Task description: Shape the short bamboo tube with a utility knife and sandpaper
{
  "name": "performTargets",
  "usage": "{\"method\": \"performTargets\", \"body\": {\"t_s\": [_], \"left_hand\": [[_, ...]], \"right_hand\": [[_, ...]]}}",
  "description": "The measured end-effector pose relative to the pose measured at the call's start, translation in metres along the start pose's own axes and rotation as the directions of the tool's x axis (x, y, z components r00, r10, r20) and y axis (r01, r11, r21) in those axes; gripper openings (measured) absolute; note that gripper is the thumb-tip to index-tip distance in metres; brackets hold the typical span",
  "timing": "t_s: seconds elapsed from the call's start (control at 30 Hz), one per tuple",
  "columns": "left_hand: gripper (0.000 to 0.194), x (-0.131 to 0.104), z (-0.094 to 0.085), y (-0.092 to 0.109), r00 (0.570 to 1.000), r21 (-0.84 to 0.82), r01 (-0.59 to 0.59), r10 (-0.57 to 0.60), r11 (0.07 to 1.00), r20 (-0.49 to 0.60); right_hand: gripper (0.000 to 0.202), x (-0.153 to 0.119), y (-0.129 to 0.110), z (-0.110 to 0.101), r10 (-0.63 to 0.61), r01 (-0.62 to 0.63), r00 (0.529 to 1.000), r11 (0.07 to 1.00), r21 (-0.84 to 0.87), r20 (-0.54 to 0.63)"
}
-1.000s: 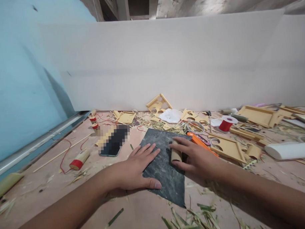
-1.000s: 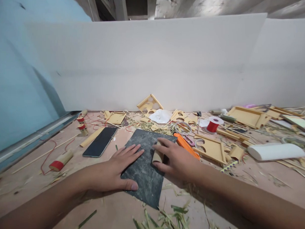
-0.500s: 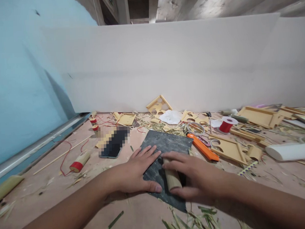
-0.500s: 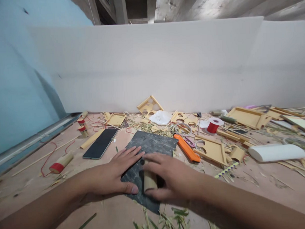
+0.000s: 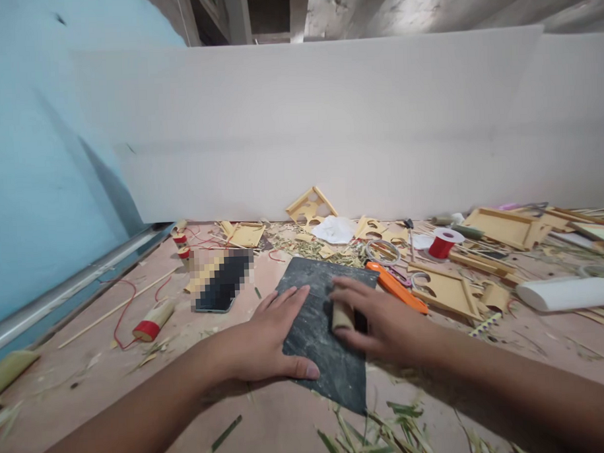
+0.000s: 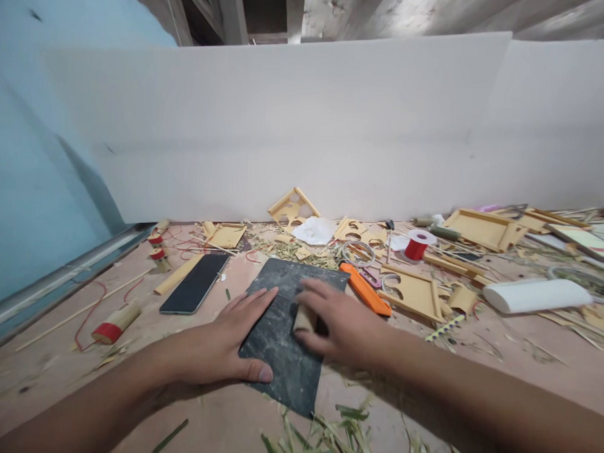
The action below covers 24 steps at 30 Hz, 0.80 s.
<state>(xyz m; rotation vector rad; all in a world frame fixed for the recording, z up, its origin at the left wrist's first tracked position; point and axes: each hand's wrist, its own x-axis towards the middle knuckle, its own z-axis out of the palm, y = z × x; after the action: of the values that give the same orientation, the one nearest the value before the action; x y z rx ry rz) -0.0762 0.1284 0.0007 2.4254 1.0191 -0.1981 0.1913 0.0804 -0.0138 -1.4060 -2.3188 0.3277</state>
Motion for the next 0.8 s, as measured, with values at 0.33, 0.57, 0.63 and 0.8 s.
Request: {"method": "performTargets", "body": {"t_s": [0.33,0.57,0.63,0.8], "left_hand": [[0.134,0.0,0.005,0.002,0.998,-0.029,0.051,-0.051,0.998,-0.02],[0.134,-0.001,0.004,0.006,0.996,-0.052,0.083,-0.084,0.995,-0.029],[0.135,-0.001,0.004,0.007,0.996,-0.051,0.084,-0.085,0.995,-0.019],[0.135,0.0,0.006,0.004,0.997,-0.043,0.066,-0.068,0.997,-0.03]], "right_hand": [[0.045,0.003,-0.006,0.004,-0.07,0.066,0.997,0.988,0.142,0.027],[0.031,0.008,0.006,0.003,-0.082,0.087,0.996,0.99,0.11,-0.045],[0.029,0.01,0.005,0.005,-0.14,0.144,0.989,0.982,0.125,-0.046],[0.029,0.013,0.008,0.005,-0.283,0.286,0.958,0.939,0.189,-0.041]]}}
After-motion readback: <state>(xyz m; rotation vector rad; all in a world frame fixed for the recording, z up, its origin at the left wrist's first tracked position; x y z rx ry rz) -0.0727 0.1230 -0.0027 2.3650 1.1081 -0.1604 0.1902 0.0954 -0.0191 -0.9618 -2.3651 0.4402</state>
